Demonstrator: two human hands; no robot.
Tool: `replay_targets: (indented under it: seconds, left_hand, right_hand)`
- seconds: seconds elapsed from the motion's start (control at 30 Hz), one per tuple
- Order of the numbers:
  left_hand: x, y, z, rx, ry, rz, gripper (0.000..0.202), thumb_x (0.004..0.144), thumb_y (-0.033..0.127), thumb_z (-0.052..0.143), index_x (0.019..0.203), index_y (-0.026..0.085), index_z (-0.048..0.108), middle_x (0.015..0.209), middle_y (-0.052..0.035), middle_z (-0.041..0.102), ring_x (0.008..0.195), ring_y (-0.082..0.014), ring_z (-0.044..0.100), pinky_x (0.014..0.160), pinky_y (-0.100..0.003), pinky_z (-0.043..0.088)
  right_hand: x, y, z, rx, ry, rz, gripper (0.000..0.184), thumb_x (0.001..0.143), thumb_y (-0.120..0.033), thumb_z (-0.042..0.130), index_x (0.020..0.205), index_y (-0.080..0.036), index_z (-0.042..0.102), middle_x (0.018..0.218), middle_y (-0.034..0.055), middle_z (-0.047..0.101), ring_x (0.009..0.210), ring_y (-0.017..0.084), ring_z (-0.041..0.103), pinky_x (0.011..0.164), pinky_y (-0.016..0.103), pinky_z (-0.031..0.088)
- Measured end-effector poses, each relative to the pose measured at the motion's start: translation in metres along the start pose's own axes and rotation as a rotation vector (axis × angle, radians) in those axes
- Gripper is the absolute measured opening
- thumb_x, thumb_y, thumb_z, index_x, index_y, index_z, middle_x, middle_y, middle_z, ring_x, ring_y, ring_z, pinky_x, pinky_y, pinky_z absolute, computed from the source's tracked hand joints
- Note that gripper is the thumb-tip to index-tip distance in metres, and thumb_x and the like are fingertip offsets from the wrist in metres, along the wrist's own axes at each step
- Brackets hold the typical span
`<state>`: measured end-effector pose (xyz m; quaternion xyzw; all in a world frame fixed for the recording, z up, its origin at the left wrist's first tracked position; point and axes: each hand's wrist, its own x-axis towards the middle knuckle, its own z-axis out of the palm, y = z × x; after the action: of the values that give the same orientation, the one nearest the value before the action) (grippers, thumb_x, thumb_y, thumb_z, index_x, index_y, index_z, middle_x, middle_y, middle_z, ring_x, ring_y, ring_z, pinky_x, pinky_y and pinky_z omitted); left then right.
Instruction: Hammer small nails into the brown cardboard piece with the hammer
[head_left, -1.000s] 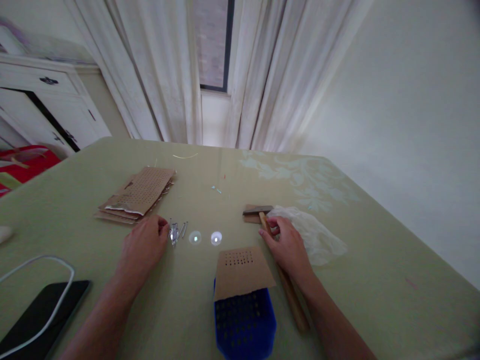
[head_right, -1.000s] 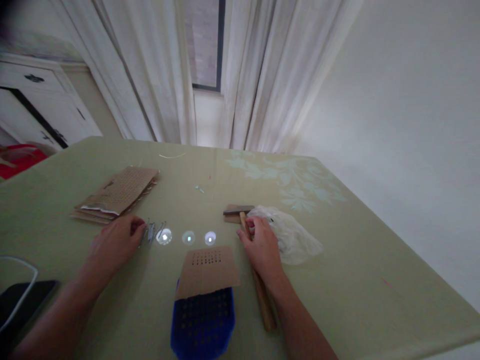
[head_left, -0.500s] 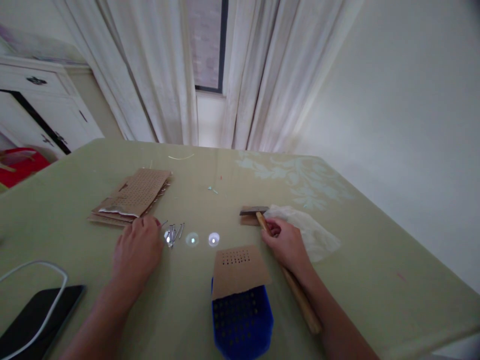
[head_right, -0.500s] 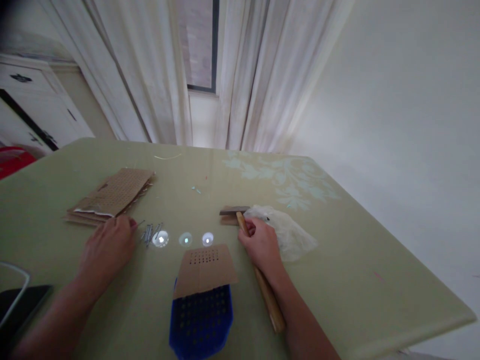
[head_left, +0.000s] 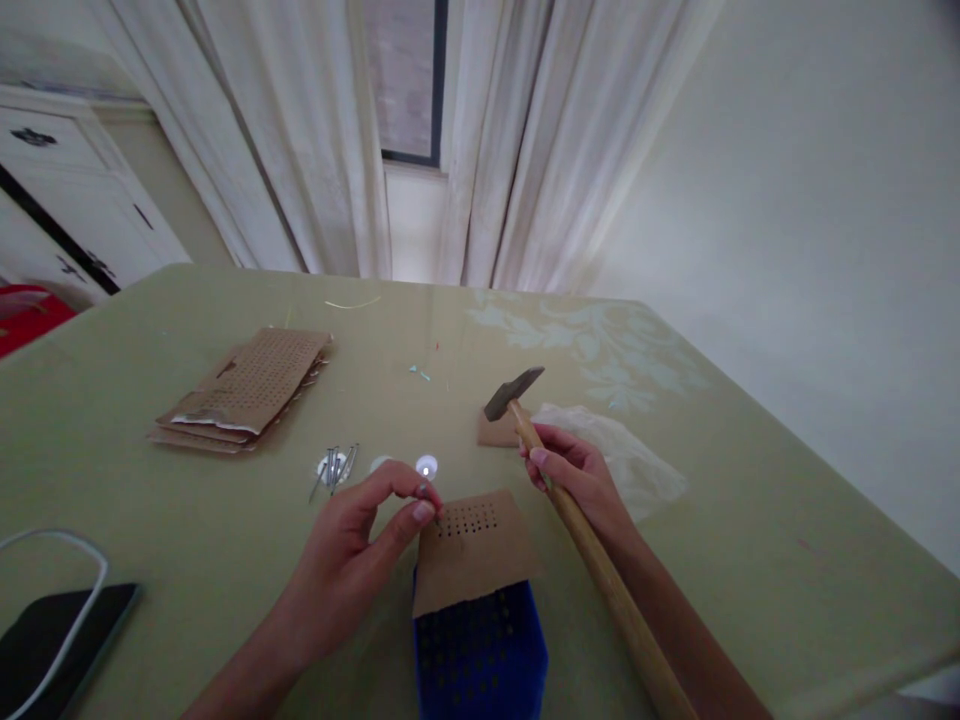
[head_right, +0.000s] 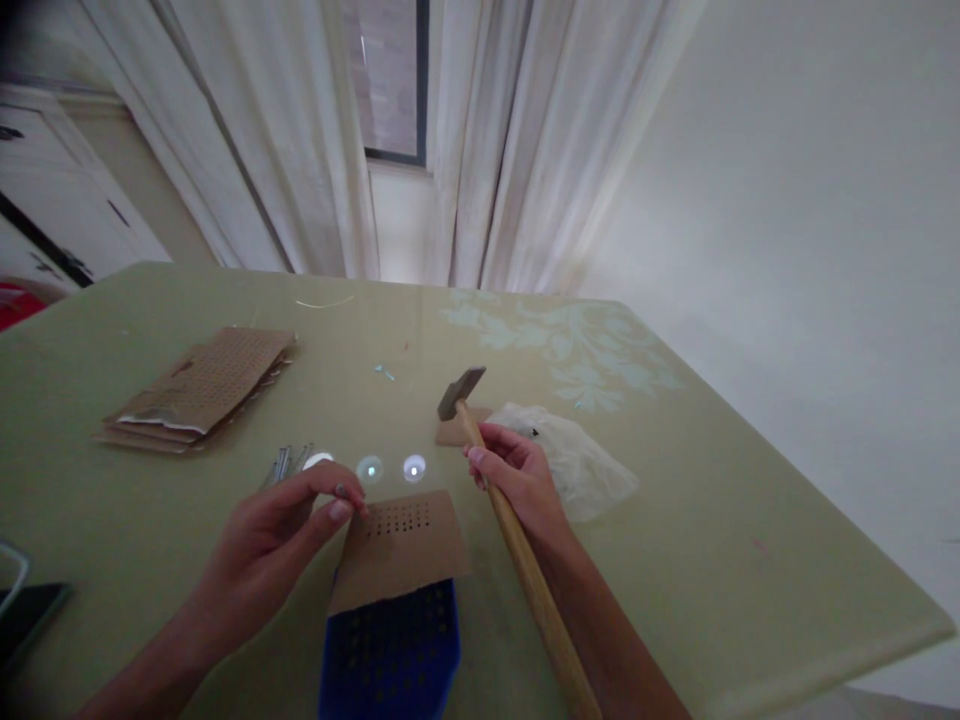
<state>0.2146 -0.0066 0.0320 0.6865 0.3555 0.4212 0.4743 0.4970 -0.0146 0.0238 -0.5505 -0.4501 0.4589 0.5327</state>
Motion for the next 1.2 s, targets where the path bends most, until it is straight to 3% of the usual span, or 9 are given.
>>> replay_targets:
  seconds: [0.17, 0.23, 0.43, 0.8, 1.2]
  left_hand:
    - [0.004, -0.004, -0.006, 0.071, -0.050, 0.013, 0.022, 0.112, 0.036, 0.056, 0.099, 0.027, 0.071, 0.116, -0.0037, 0.075, 0.112, -0.0226, 0.067, 0.098, -0.033, 0.049]
    - [0.004, -0.004, -0.008, 0.065, -0.062, -0.034, 0.027, 0.114, 0.040, 0.052, 0.097, 0.027, 0.068, 0.126, -0.0044, 0.072, 0.118, -0.0234, 0.065, 0.099, -0.033, 0.048]
    - [0.001, -0.006, -0.012, 0.057, -0.137, -0.197, 0.034, 0.115, 0.053, 0.044, 0.123, 0.035, 0.072, 0.099, -0.0011, 0.065, 0.095, -0.0217, 0.058, 0.088, -0.032, 0.048]
    - [0.004, -0.002, -0.011, -0.011, -0.150, -0.202, 0.041, 0.114, 0.056, 0.047, 0.109, 0.030, 0.078, 0.100, -0.0041, 0.070, 0.094, -0.0224, 0.059, 0.088, -0.032, 0.051]
    - [0.005, -0.001, -0.010, -0.079, -0.158, -0.200, 0.042, 0.115, 0.054, 0.044, 0.099, 0.027, 0.073, 0.096, -0.0038, 0.069, 0.098, -0.0223, 0.062, 0.092, -0.033, 0.052]
  right_hand:
    - [-0.003, 0.001, 0.005, 0.098, -0.045, 0.040, 0.040, 0.078, -0.042, 0.088, 0.112, -0.021, 0.082, 0.088, 0.0033, 0.073, 0.062, 0.013, 0.057, 0.058, 0.029, 0.049]
    - [-0.005, 0.001, 0.008, 0.124, -0.065, 0.055, 0.040, 0.078, -0.039, 0.087, 0.113, -0.022, 0.081, 0.089, 0.0019, 0.071, 0.060, 0.012, 0.055, 0.057, 0.028, 0.047]
    - [-0.007, 0.003, 0.009, 0.142, -0.095, 0.091, 0.043, 0.079, -0.036, 0.087, 0.118, -0.022, 0.079, 0.093, 0.0030, 0.071, 0.059, 0.012, 0.054, 0.053, 0.027, 0.046]
    - [-0.005, 0.005, 0.010, 0.107, -0.091, 0.080, 0.042, 0.080, -0.039, 0.085, 0.119, -0.021, 0.079, 0.086, 0.0017, 0.070, 0.059, 0.013, 0.055, 0.052, 0.026, 0.047]
    - [-0.006, 0.002, 0.010, 0.093, -0.103, 0.098, 0.043, 0.080, -0.040, 0.085, 0.117, -0.021, 0.079, 0.087, 0.0023, 0.071, 0.059, 0.013, 0.055, 0.052, 0.027, 0.046]
